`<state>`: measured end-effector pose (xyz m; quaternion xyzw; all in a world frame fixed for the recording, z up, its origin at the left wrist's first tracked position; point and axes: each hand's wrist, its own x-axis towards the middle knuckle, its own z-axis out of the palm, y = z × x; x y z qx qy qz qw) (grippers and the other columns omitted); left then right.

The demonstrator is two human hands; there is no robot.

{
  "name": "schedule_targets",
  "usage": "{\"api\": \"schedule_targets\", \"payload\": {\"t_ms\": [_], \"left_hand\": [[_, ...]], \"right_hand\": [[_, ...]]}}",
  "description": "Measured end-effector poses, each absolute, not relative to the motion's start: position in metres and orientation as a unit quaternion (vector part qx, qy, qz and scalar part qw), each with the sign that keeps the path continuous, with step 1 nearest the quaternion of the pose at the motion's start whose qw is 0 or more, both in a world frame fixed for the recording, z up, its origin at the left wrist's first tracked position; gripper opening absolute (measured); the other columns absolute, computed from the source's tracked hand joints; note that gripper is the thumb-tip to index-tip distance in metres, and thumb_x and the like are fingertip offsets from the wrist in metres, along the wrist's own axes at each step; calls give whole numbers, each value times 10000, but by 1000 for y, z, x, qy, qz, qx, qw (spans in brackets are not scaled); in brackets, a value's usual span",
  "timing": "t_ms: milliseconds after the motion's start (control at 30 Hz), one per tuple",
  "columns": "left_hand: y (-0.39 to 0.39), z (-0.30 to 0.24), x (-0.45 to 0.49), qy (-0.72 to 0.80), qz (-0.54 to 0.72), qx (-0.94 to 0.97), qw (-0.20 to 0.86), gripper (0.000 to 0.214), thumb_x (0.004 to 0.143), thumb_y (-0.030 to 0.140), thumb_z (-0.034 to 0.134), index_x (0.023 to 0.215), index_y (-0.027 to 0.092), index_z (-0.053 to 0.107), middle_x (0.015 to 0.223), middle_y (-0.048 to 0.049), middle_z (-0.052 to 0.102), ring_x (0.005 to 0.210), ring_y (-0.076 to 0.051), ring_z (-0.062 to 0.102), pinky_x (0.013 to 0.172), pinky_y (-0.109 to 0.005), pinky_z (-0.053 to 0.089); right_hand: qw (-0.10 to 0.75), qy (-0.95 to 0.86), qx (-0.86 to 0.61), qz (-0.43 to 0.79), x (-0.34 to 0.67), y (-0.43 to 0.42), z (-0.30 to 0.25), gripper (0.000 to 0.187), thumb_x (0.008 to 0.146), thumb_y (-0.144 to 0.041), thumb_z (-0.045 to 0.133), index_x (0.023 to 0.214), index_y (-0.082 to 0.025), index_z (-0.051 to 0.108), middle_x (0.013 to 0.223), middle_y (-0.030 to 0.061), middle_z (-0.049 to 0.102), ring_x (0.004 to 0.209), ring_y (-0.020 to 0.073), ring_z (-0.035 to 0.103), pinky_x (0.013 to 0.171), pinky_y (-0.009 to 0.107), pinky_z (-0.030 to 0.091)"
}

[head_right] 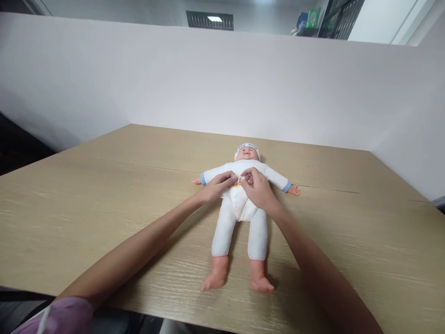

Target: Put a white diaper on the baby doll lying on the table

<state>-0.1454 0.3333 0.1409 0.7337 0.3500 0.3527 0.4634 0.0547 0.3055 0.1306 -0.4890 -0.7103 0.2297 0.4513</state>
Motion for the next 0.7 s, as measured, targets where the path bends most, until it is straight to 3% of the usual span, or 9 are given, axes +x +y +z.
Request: {"api": "schedule_targets", "payload": {"t_ms": [167, 467, 700], "left_hand": [[335, 142, -135, 381, 362, 703, 479, 580, 795, 653, 792, 681, 220, 422, 678, 62, 347, 636, -118, 300, 618, -290, 232], [334, 136, -130, 433, 359, 666, 490, 565, 750, 590, 820, 697, 229, 388, 686, 70, 312, 630, -106, 256, 599, -281, 193], [332, 135, -132, 414, 397, 631, 522, 681, 675, 649, 884, 713, 238, 342, 681, 77, 318, 619, -99, 263, 588, -272, 207]], "right_hand": [[464, -669, -499, 299, 56, 304, 136, 214, 939, -410, 553, 1006, -234, 654, 984, 33, 706, 895, 208, 624, 859, 354, 506], [460, -660, -493, 331, 56, 303, 138, 256, 933, -427, 527, 1045, -236, 655, 1042, 42, 724, 997, 222, 645, 956, 376, 492], [520, -602, -465, 389, 59, 310, 138, 275, 880, -473, 596, 999, -234, 661, 931, 25, 692, 862, 192, 629, 835, 342, 516]]}}
